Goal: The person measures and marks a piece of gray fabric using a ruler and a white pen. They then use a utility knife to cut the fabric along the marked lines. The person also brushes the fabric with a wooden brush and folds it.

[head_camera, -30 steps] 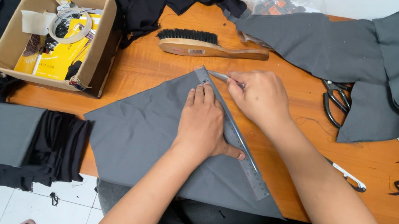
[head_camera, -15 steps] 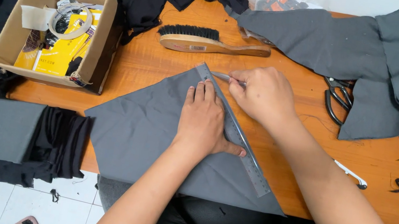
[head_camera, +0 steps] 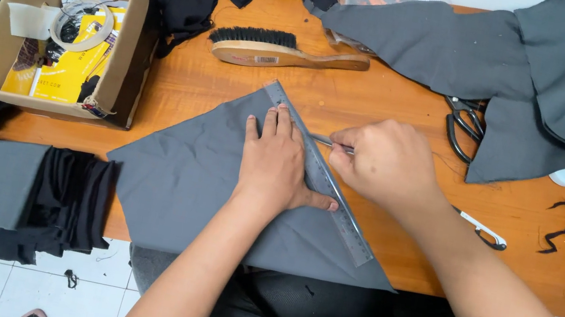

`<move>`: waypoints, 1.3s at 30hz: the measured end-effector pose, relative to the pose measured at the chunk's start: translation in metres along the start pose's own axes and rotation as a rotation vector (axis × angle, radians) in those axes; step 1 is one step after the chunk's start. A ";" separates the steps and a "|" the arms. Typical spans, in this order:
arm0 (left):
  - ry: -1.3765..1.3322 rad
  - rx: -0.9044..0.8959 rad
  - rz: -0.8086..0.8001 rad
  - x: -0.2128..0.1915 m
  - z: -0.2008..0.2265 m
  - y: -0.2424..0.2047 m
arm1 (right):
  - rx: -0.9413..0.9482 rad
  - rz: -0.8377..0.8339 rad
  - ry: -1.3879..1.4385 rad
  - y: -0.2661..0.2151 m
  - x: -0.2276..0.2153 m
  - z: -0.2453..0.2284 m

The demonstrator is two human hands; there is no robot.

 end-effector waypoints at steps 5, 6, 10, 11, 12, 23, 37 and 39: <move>-0.009 0.000 -0.007 0.000 -0.001 0.000 | -0.012 0.020 -0.036 0.007 0.000 -0.002; 0.002 0.001 -0.031 -0.001 0.000 0.000 | -0.027 0.003 -0.018 0.013 0.001 -0.004; 0.008 -0.004 -0.050 -0.006 0.003 -0.002 | -0.074 -0.013 0.050 0.031 -0.005 -0.017; 0.011 -0.001 -0.051 -0.007 0.003 -0.002 | -0.071 -0.012 0.052 0.039 0.002 -0.017; 0.007 0.002 -0.056 -0.007 0.003 -0.003 | -0.075 0.022 0.050 0.047 0.007 -0.018; -0.022 0.011 -0.019 -0.002 0.000 -0.004 | 0.103 -0.107 1.292 0.024 -0.004 0.011; -0.169 0.012 -0.032 -0.008 -0.008 -0.005 | 0.059 -0.121 1.623 0.091 0.068 -0.001; -0.171 -0.003 -0.043 -0.009 -0.008 -0.004 | 0.018 -0.034 1.532 0.092 0.074 -0.002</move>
Point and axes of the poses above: each hand's wrist, its own y-axis towards the middle knuckle, its own x-axis out of the palm, z = x × y, the point moved 7 cm from there along y, towards the middle knuckle, and after that the axes turned 10 degrees about x, right-handed, at the moved point
